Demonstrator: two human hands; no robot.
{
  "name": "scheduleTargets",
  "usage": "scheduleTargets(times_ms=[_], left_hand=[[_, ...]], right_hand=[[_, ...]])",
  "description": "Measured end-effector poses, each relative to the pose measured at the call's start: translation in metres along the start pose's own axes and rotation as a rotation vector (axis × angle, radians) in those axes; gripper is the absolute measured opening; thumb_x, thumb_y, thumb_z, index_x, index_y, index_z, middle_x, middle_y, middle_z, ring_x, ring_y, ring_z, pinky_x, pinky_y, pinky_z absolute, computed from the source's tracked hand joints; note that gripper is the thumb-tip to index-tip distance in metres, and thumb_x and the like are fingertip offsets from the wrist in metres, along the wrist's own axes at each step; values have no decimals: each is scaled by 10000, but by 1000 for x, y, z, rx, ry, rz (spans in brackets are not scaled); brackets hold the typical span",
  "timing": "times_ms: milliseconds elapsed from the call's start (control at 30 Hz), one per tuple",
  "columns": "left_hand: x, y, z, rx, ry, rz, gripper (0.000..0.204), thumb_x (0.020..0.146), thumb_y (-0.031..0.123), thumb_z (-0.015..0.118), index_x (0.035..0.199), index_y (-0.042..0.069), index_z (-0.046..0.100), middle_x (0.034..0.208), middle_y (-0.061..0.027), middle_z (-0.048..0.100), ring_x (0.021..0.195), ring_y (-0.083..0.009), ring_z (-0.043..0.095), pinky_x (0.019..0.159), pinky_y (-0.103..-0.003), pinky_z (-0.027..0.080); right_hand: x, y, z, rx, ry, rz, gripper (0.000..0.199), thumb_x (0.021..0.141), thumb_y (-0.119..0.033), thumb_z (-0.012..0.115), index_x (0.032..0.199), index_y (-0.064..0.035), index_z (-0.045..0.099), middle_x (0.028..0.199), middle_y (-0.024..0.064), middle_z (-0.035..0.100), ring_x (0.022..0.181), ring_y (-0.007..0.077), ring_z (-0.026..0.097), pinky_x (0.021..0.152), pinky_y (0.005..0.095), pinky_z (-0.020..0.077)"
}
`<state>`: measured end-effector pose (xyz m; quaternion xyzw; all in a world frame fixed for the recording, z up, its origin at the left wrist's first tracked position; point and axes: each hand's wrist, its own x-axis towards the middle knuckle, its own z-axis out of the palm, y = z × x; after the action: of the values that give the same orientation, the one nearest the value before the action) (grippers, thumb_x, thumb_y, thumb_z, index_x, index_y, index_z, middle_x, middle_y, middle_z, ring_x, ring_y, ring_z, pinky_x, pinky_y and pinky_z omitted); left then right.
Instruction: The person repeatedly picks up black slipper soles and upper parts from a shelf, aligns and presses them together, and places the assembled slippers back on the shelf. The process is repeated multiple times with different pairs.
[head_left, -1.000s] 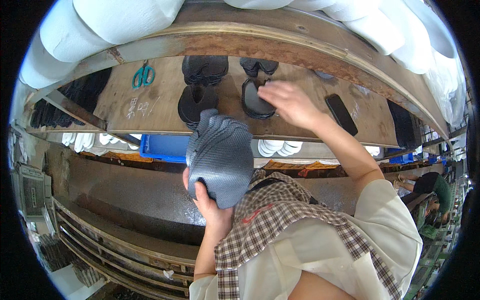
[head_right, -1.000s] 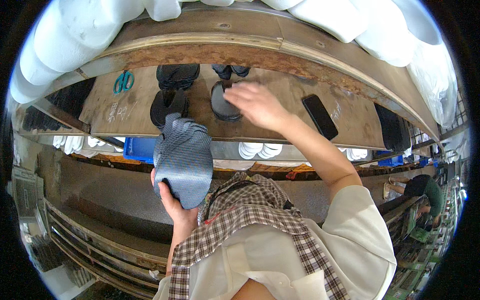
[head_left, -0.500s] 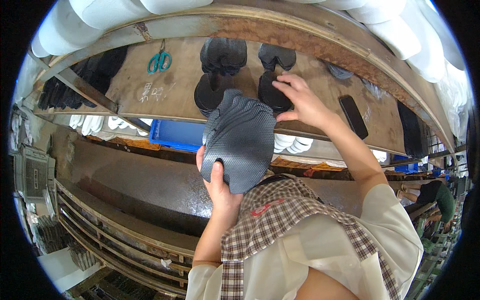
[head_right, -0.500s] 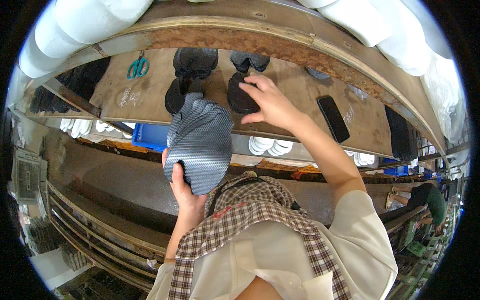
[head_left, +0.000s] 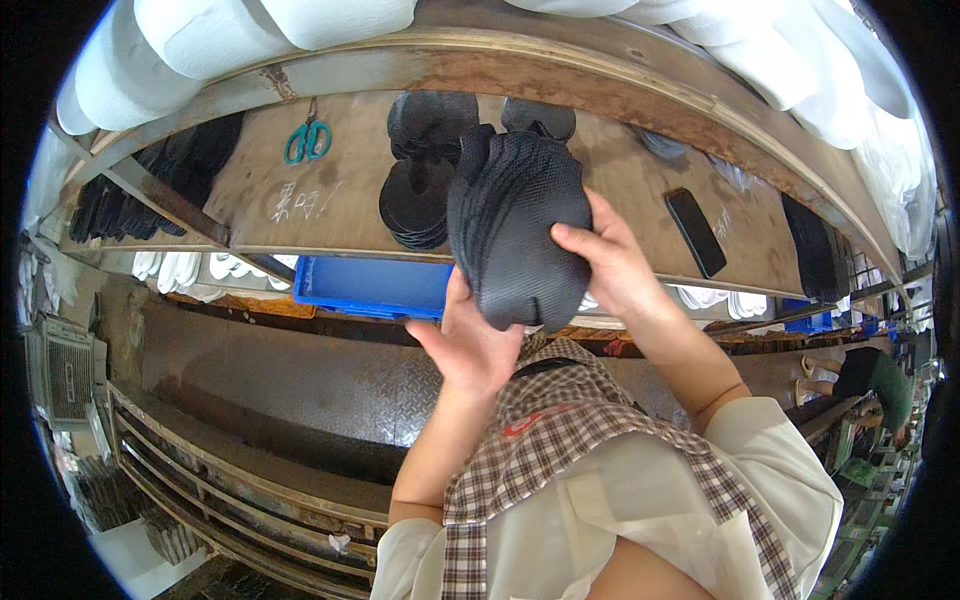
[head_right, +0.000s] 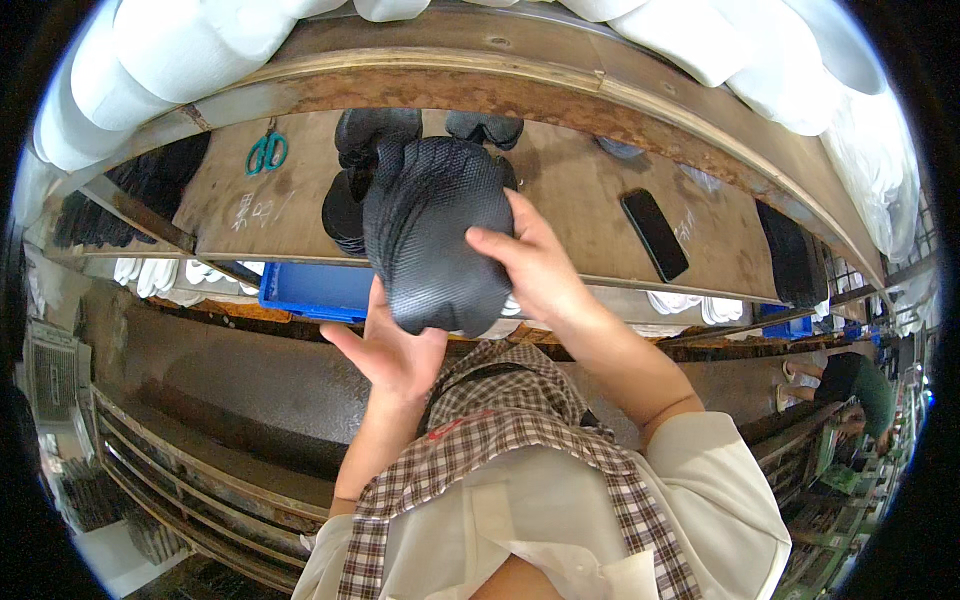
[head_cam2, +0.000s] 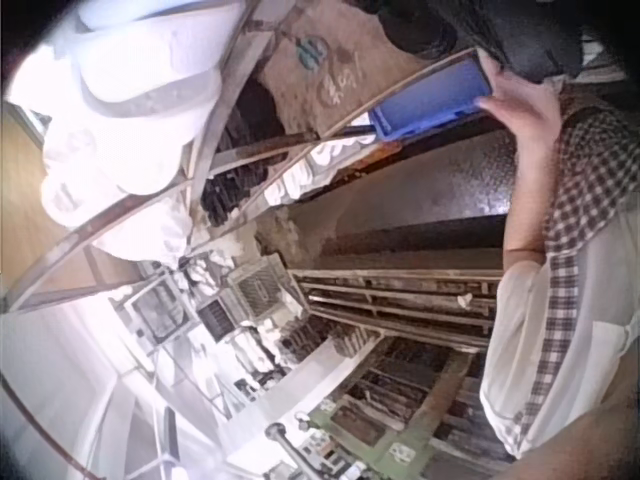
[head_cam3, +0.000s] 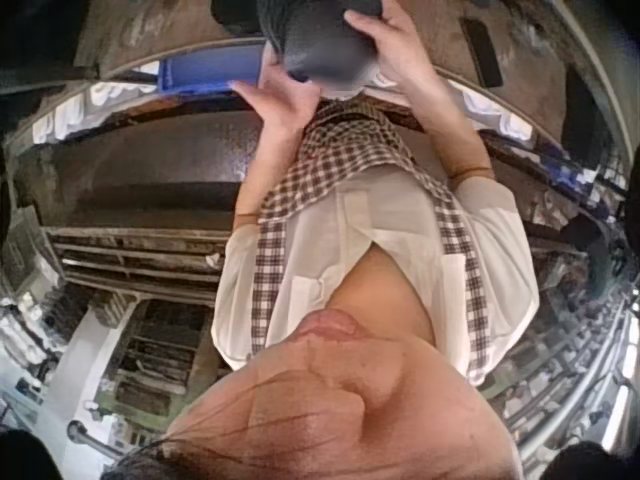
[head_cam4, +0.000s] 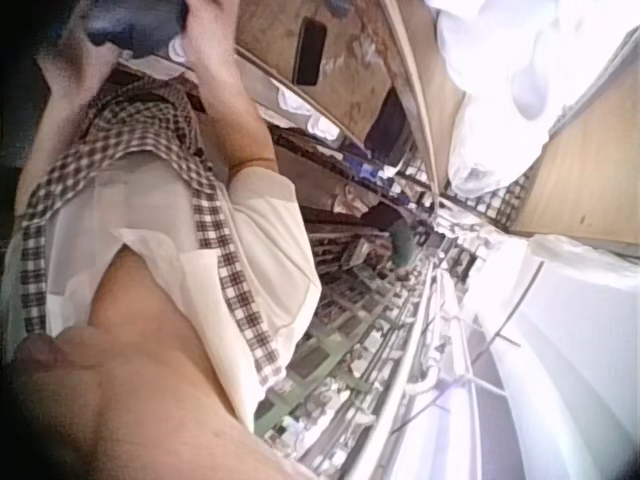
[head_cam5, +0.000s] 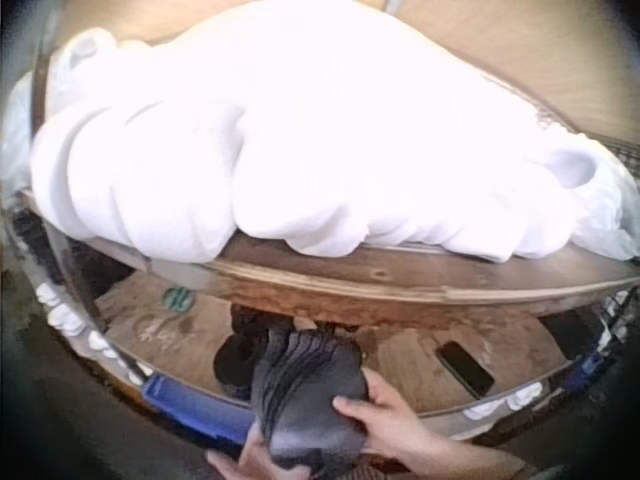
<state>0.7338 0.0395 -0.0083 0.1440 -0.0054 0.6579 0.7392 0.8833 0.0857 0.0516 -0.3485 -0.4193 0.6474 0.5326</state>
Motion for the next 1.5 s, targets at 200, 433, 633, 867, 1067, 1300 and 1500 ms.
scheduleTargets(times_ms=[200, 433, 633, 867, 1067, 1300, 1500], left_hand=[[16, 3, -3, 242, 105, -334, 750, 911, 532, 507, 1425, 30, 291, 1425, -156, 394, 1311, -310, 400, 1076, -475, 344], [14, -7, -12, 93, 213, -329, 561, 956, 341, 520, 1381, 19, 343, 1341, -149, 477, 1218, -292, 498, 1012, -452, 434], [17, -9, -13, 142, 242, -326, 626, 944, 456, 474, 1396, 40, 350, 1365, -163, 468, 1241, -320, 479, 1030, -485, 401], [21, -6, -21, 104, 271, -303, 576, 936, 374, 507, 1367, 10, 390, 1358, -165, 476, 1230, -318, 487, 1030, -485, 396], [23, -2, -17, 16, 291, -303, 451, 923, 192, 577, 1311, 5, 442, 1277, -136, 540, 1147, -277, 544, 995, -450, 428], [26, -6, -14, 75, 291, -342, 501, 929, 255, 581, 1334, 10, 414, 1307, -132, 517, 1172, -280, 528, 994, -459, 432], [28, -9, -14, 36, 286, -334, 499, 934, 243, 576, 1341, 15, 398, 1300, -128, 519, 1181, -277, 526, 997, -452, 439]], right_hand=[[-2, -11, -11, -314, -59, -53, 564, 851, -40, 645, 1357, 7, 400, 1213, 91, 561, 1090, 165, 548, 958, 308, 437], [-1, 3, -20, -761, -8, -341, 535, 846, -54, 666, 1327, 7, 438, 1251, 101, 513, 1144, 172, 508, 980, 314, 408], [-4, 12, -22, -512, 41, -354, 425, 863, -41, 647, 1260, -2, 499, 1241, 84, 528, 1144, 175, 511, 982, 306, 404], [6, -6, -29, 24, 16, -101, 350, 884, -14, 599, 1227, -13, 528, 1145, 72, 612, 1036, 148, 587, 914, 291, 477], [16, -23, -33, 30, -73, 117, 306, 899, -43, 589, 1198, 15, 557, 1089, 85, 655, 943, 150, 642, 835, 288, 523], [19, -17, -25, -149, -38, 64, 337, 895, -75, 619, 1214, 12, 558, 1098, 74, 650, 964, 137, 625, 854, 270, 498], [26, -13, -26, -716, 22, -309, 358, 896, -96, 628, 1236, -3, 565, 1175, 83, 586, 1063, 160, 564, 925, 285, 438]])
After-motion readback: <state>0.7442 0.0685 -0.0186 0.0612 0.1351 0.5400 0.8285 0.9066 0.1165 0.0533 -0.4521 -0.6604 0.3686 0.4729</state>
